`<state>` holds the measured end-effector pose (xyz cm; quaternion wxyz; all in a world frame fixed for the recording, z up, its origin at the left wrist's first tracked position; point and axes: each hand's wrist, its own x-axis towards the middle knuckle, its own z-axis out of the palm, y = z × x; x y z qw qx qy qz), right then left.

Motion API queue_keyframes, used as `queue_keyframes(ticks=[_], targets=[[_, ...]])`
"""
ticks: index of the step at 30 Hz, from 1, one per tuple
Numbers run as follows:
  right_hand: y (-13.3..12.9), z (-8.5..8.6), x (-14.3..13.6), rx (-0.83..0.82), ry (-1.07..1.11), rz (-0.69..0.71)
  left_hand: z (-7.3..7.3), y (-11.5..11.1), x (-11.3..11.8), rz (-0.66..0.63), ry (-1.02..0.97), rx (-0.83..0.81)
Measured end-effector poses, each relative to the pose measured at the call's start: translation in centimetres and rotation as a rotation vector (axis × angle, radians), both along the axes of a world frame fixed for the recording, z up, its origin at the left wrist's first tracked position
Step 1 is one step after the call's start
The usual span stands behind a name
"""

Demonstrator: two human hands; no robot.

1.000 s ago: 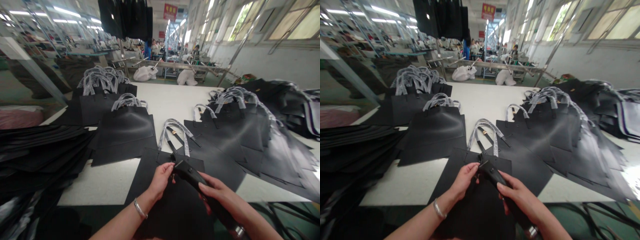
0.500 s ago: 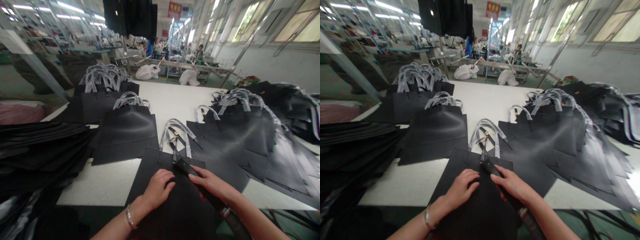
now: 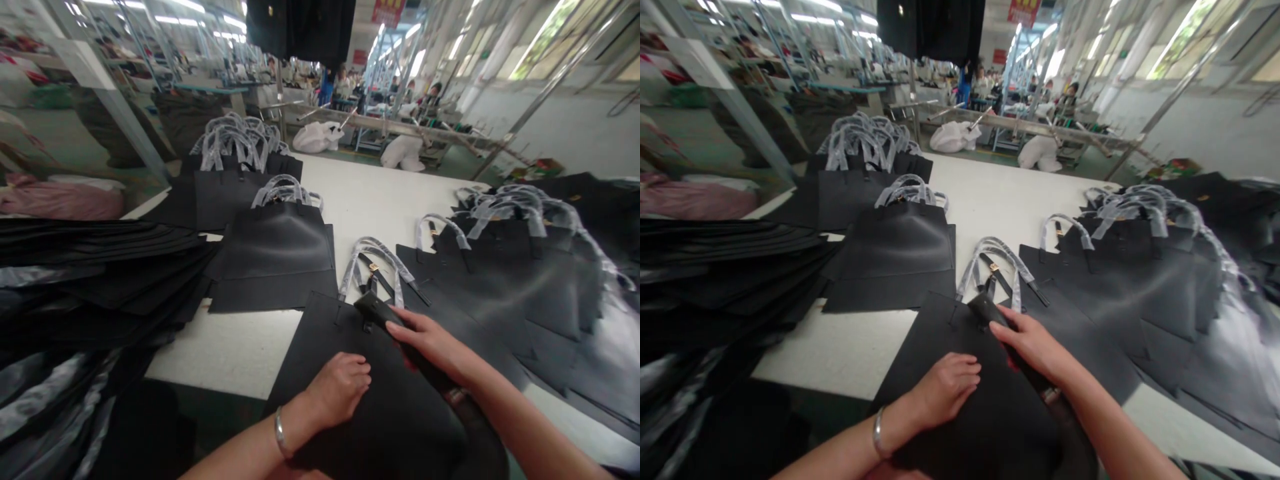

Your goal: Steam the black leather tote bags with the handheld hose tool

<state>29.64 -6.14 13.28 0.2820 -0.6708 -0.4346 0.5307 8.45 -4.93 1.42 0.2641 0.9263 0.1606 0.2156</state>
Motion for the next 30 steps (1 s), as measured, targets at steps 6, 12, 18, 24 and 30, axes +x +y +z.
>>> queue_keyframes(ticks=[6, 12, 18, 24, 30], targets=[[-1.1, 0.0, -2.0, -0.164, 0.102, 0.211, -0.6, 0.1, 0.2, -0.088, 0.036, 0.125], [1.7, -1.4, -4.7, -0.140, 0.117, 0.192, -0.6, 0.2, 0.4, -0.108, 0.058, 0.134], [3.4, 0.4, -3.4, 0.080, 0.011, 0.016, -0.2, -0.1, -0.1, -0.040, 0.033, 0.037], [-2.1, 3.2, 3.2, -0.053, -0.042, -0.146, 0.5, -0.3, -0.1, 0.078, 0.074, 0.020], [-8.9, 0.7, 4.2, -0.278, 0.061, -0.180, 0.9, -0.3, 0.3, 0.072, 0.100, 0.003]])
